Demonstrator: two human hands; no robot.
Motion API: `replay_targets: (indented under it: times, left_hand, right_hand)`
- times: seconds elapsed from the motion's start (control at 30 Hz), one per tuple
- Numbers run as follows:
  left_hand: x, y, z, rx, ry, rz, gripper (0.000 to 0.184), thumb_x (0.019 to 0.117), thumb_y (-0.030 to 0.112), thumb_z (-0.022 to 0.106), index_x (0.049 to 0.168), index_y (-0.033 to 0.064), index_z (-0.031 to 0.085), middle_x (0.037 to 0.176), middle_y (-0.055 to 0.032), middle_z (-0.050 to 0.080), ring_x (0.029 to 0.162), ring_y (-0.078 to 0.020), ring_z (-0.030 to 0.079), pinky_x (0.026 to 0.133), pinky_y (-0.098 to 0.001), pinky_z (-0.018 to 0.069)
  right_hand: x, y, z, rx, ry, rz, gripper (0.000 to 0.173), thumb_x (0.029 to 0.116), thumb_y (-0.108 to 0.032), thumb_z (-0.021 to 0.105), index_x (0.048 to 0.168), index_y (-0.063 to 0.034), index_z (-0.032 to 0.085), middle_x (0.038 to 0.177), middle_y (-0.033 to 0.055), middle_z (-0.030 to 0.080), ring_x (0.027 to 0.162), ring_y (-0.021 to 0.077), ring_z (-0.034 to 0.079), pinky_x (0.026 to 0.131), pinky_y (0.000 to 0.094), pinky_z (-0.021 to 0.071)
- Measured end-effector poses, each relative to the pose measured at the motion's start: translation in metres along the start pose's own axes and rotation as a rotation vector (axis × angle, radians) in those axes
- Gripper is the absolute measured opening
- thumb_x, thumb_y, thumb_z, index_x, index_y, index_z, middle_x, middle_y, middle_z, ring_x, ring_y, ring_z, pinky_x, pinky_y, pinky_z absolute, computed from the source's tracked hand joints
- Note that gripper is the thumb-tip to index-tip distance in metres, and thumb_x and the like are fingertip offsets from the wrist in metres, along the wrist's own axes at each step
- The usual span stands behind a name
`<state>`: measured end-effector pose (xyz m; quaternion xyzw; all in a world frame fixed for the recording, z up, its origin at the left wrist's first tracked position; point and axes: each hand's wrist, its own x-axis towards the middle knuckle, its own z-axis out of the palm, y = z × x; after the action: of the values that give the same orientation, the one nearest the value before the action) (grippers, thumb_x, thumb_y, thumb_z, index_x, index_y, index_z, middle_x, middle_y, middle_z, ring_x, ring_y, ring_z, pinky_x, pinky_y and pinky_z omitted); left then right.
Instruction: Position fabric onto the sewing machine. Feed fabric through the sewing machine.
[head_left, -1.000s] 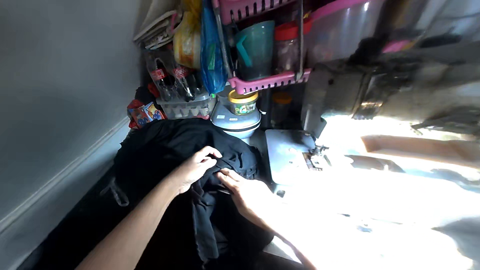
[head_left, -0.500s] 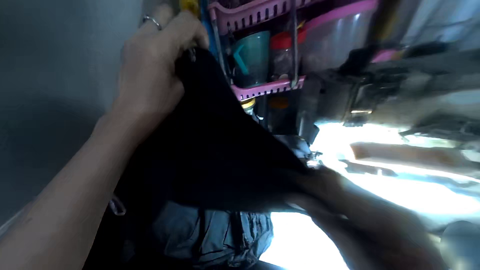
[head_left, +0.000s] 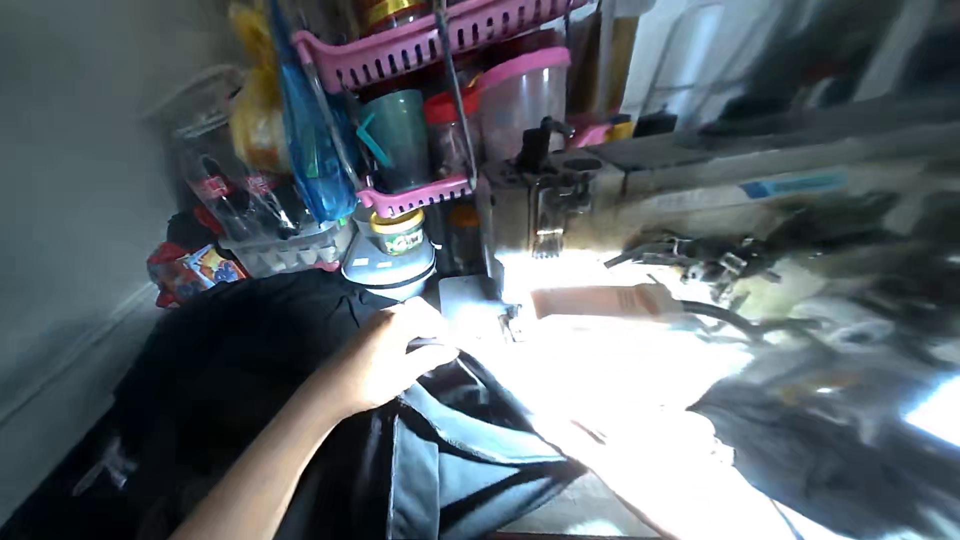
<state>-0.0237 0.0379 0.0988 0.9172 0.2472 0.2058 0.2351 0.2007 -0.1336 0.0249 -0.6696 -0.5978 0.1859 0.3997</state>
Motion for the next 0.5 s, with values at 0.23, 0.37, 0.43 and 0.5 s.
replay_targets:
  times: [0.23, 0.37, 0.43, 0.5]
  left_hand:
    - [0.025, 0.004, 0.046, -0.022, 0.157, -0.156, 0.014, 0.1016, 0.018, 0.061, 0.108, 0.0107, 0.07, 0.085, -0.0005, 0.068, 0.074, -0.0078, 0.064, 0.07, -0.0289, 0.0555]
    - [0.047, -0.025, 0.074, 0.087, 0.072, -0.144, 0.013, 0.0965, 0.023, 0.068, 0.105, 0.0142, 0.073, 0.087, -0.0021, 0.071, 0.078, -0.0157, 0.067, 0.072, -0.042, 0.0556]
    - [0.064, -0.027, 0.085, 0.104, 0.067, -0.129, 0.015, 0.0972, 0.024, 0.067, 0.103, 0.0104, 0.072, 0.087, -0.0065, 0.07, 0.078, -0.0206, 0.068, 0.071, -0.0447, 0.0563]
    - [0.079, -0.002, 0.08, 0.151, 0.037, -0.227, 0.023, 0.0995, 0.024, 0.065, 0.102, 0.0024, 0.07, 0.092, -0.0171, 0.071, 0.086, -0.0335, 0.07, 0.075, -0.0543, 0.0555]
  right_hand:
    - [-0.015, -0.003, 0.018, 0.742, -0.323, 0.309, 0.018, 0.0976, -0.013, 0.065, 0.113, -0.0037, 0.067, 0.098, -0.0083, 0.072, 0.091, -0.004, 0.066, 0.086, 0.0179, 0.0554]
    - [-0.031, 0.01, 0.022, 0.821, -0.262, 0.513, 0.006, 0.0999, -0.017, 0.061, 0.1, -0.0141, 0.067, 0.082, -0.0161, 0.067, 0.073, -0.0075, 0.062, 0.068, 0.0129, 0.0535]
    - [-0.026, 0.023, 0.021, 0.892, -0.194, 0.532, 0.005, 0.0996, -0.021, 0.062, 0.096, -0.0192, 0.065, 0.075, -0.0166, 0.065, 0.063, -0.0065, 0.06, 0.058, 0.0128, 0.0523]
    - [-0.014, 0.038, 0.024, 0.943, -0.156, 0.558, 0.005, 0.1019, -0.024, 0.059, 0.102, -0.0189, 0.061, 0.078, -0.0122, 0.065, 0.062, -0.0017, 0.06, 0.057, 0.017, 0.053]
